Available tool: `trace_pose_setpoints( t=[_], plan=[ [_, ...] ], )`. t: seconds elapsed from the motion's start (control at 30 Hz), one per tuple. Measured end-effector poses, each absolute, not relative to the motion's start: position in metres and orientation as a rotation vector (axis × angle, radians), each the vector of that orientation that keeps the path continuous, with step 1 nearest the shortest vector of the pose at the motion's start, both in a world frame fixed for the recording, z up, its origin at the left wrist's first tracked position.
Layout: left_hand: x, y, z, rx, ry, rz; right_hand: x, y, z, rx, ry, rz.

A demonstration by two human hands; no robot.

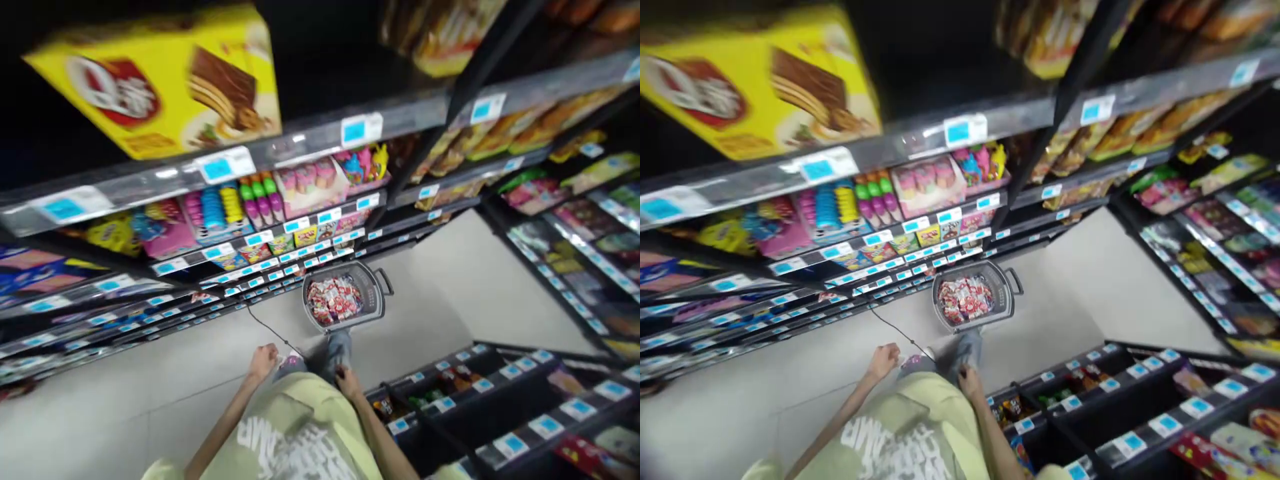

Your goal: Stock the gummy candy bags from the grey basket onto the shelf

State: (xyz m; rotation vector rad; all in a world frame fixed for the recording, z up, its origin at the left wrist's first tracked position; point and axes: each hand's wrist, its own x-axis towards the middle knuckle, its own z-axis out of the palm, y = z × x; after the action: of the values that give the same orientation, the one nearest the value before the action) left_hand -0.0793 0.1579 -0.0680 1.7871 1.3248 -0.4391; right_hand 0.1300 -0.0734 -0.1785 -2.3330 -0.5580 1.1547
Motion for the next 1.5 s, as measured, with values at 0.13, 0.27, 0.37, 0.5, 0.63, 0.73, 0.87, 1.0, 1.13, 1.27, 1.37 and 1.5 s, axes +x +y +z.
trace_pose_setpoints(
  t=[0.13,0.27,0.37,0.5,0.63,0.73,0.87,1.0,1.13,1.27,1.37,1.5],
  plan=[
    [-0.148,0.134,-0.041,1.515,1.516,-0.147,0.119,-0.063,-0.15,-2.194,-0.628,1.189],
    [-0.181,0.1,-0.036,1.187,1.61,0.138,0.117,-0.022,-0.129,-2.032,-0.779,1.215],
    [-0.178,0.078,-0.036,0.973,1.626,0.334,0.104,0.019,-0.107,-1.805,-0.96,1.306],
    [-0.145,0.058,-0.03,0.741,1.568,0.567,0.076,0.061,-0.066,-1.489,-1.193,1.472],
    [-0.113,0.059,-0.013,0.616,1.478,0.772,0.054,0.079,-0.019,-1.315,-1.318,1.538],
    [-0.103,0.073,0.007,0.574,1.433,0.898,0.052,0.082,0.014,-1.255,-1.295,1.465],
    [-0.094,0.091,0.033,0.605,1.383,1.008,0.07,0.08,0.04,-1.171,-1.167,1.403],
    [-0.075,0.096,0.047,0.722,1.365,1.028,0.095,0.081,0.042,-1.185,-1.0,1.342],
    [-0.057,0.085,0.054,0.884,1.411,1.052,0.109,0.081,0.032,-1.272,-0.897,1.326],
    [-0.053,0.062,0.066,0.998,1.481,1.077,0.115,0.081,0.026,-1.33,-0.818,1.425],
    [-0.055,0.045,0.074,1.097,1.545,1.025,0.117,0.082,0.027,-1.302,-0.907,1.456],
    [-0.057,0.034,0.077,1.086,1.616,1.062,0.115,0.08,0.036,-1.236,-1.04,1.481]
  ],
)
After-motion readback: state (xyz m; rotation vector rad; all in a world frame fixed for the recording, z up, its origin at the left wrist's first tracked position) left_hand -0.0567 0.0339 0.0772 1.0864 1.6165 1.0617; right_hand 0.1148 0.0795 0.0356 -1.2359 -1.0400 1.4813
